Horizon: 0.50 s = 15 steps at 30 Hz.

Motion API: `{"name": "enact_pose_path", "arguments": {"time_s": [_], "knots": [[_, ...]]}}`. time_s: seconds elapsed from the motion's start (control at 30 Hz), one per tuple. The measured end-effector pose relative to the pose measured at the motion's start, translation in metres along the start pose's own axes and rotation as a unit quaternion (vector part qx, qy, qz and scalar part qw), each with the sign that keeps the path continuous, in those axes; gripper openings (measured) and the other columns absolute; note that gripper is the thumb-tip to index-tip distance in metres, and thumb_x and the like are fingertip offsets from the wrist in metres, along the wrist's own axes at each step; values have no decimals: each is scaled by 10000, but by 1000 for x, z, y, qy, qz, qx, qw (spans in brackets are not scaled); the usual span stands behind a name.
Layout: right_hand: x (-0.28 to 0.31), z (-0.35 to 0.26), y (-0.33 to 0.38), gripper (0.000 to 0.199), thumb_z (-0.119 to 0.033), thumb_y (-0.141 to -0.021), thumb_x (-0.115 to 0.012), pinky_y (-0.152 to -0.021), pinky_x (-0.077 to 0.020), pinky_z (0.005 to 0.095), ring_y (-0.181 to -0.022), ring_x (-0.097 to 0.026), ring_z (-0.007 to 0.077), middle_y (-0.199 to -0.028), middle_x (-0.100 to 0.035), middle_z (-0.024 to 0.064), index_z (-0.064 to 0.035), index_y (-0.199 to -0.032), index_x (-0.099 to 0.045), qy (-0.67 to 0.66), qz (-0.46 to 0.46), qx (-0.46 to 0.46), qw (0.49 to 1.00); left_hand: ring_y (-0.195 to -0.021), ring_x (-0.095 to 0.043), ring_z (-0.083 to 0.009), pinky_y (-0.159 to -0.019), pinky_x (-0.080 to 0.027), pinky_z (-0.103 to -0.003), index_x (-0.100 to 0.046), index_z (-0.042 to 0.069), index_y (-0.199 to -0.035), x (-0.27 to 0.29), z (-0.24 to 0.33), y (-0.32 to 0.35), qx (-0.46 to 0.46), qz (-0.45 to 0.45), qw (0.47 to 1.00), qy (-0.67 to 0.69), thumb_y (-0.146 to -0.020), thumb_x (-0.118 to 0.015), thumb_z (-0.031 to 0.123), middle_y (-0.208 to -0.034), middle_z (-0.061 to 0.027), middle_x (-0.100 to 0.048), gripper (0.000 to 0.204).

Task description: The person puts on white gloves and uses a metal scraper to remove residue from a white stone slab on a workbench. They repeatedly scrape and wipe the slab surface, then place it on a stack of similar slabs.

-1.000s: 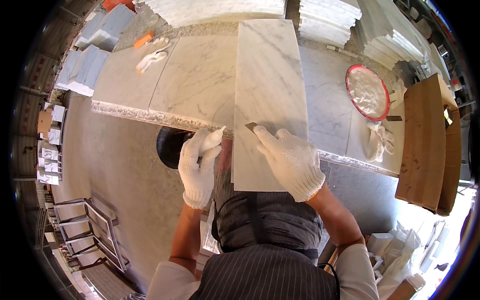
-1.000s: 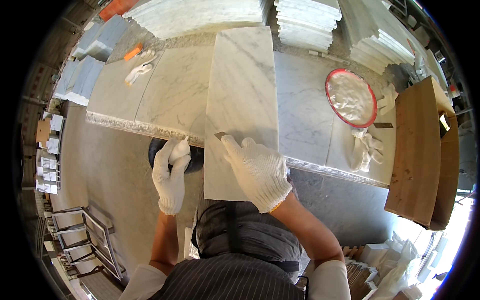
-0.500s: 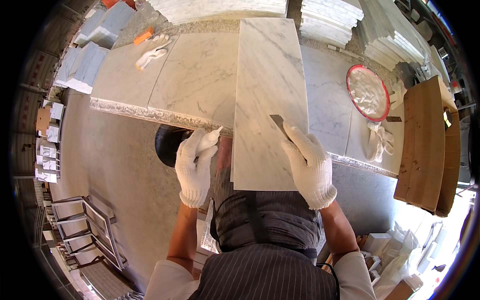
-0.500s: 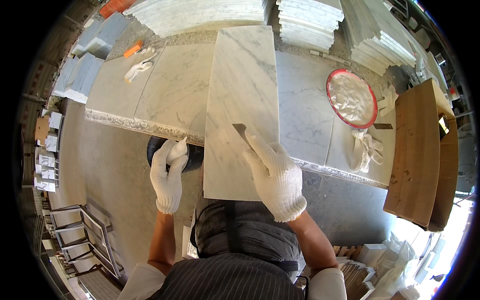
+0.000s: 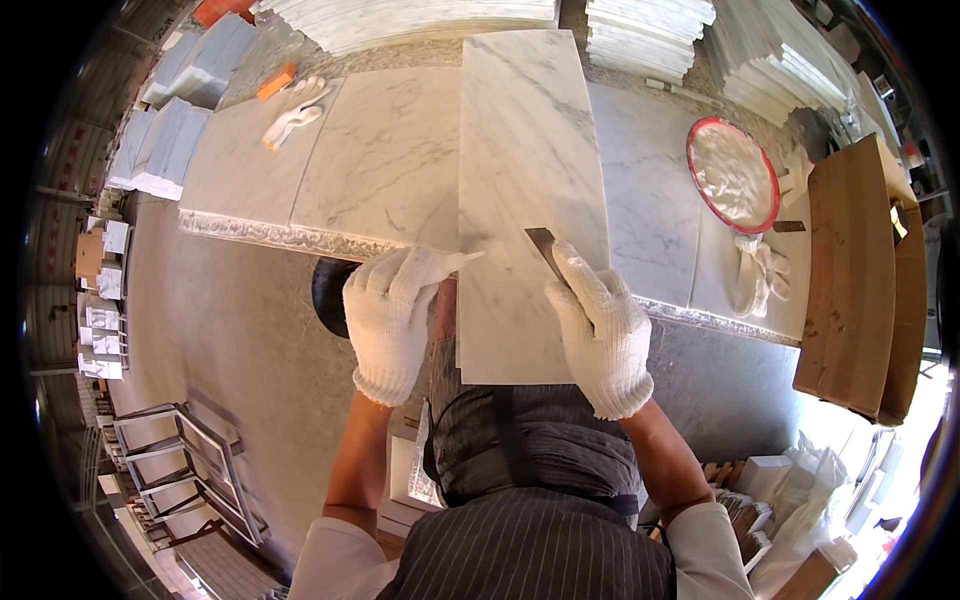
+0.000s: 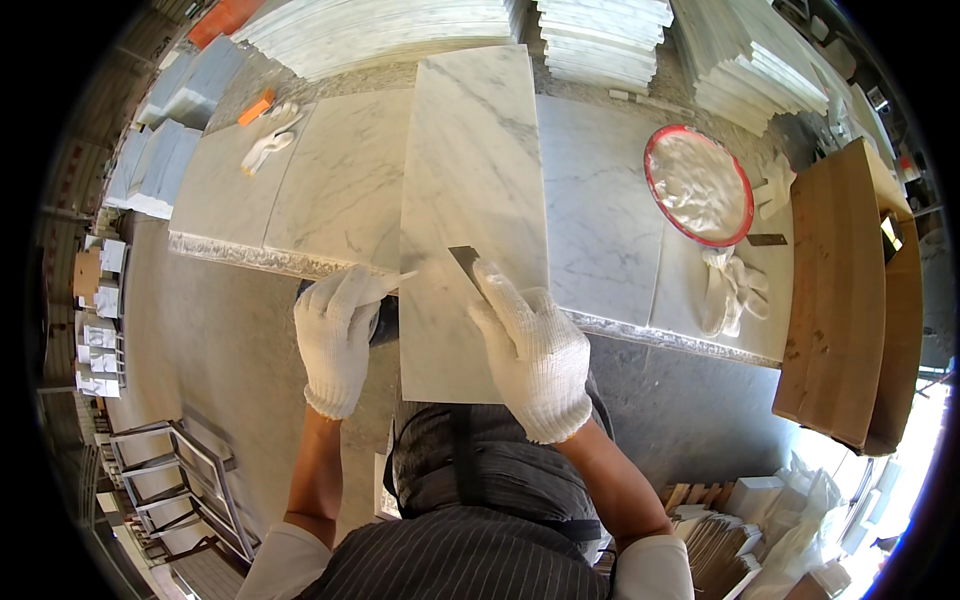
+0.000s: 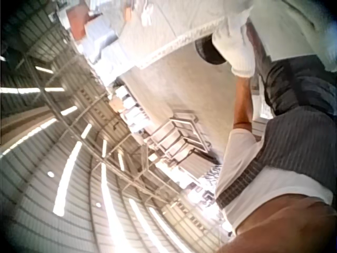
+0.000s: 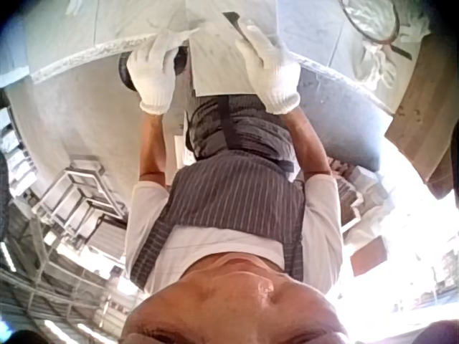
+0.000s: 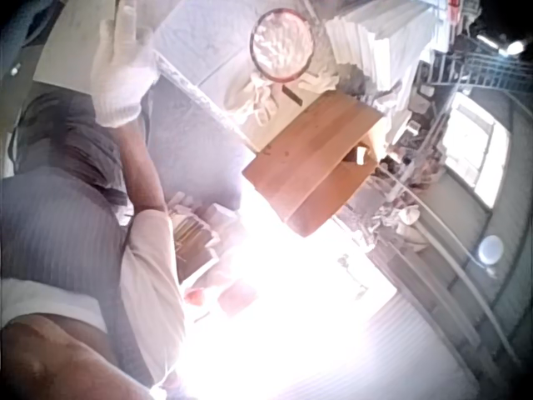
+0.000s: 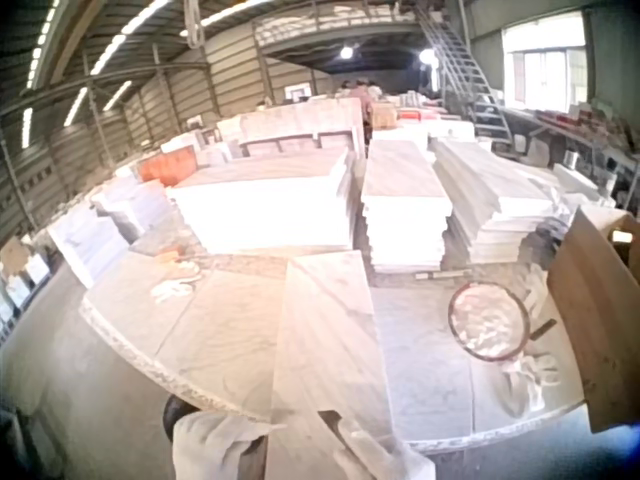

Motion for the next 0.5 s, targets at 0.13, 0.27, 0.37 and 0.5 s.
{"name": "enact_pose_path", "arguments": {"time_s": [0.13, 0.27, 0.37, 0.5], "knots": [[1, 0, 0, 401, -178, -852, -749, -549, -489, 339, -583, -592, 239, -710, -592, 75, -171, -1249, -691, -1, 4, 9, 1000, -787, -635, -349, -646, -504, -415, -638, 52, -1026, 1, 7, -11, -9, -8, 1000, -21, -650, -727, 30, -912, -124, -646, 387], [2, -2, 0, 408, -180, -847, -753, -542, -487, 336, -576, -588, 230, -712, -598, 70, -168, -1250, -691, -1, 9, 19, 1000, -880, -638, -353, -732, -511, -438, -635, 65, -1100, -1, 8, -11, 8, -54, 998, -40, -703, -727, 19, -984, -124, -656, 411], [1, -1, 0, 408, -176, -845, -757, -536, -486, 332, -571, -587, 226, -715, -601, 69, -162, -1247, -693, -8, 13, 22, 1000, -911, -646, -364, -761, -523, -452, -634, 61, -1133, -2, 11, -12, 15, -70, 996, -48, -711, -732, 6, -1010, -135, -668, 437], [1, -2, 0, 405, -173, -844, -759, -532, -487, 328, -571, -591, 218, -715, -602, 67, -156, -1243, -693, 1, 0, 15, 1000, -853, -651, -373, -709, -530, -442, -641, 46, -1099, -4, 9, -14, 14, -75, 996, -42, -661, -736, -8, -956, -146, -670, 452]]}}
Point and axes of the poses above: each hand's wrist, its own y-axis away from the middle knuckle, its own x-axis out of the back of the hand, z = x × y, the point moved 7 cm from there along -y, towards the middle knuckle
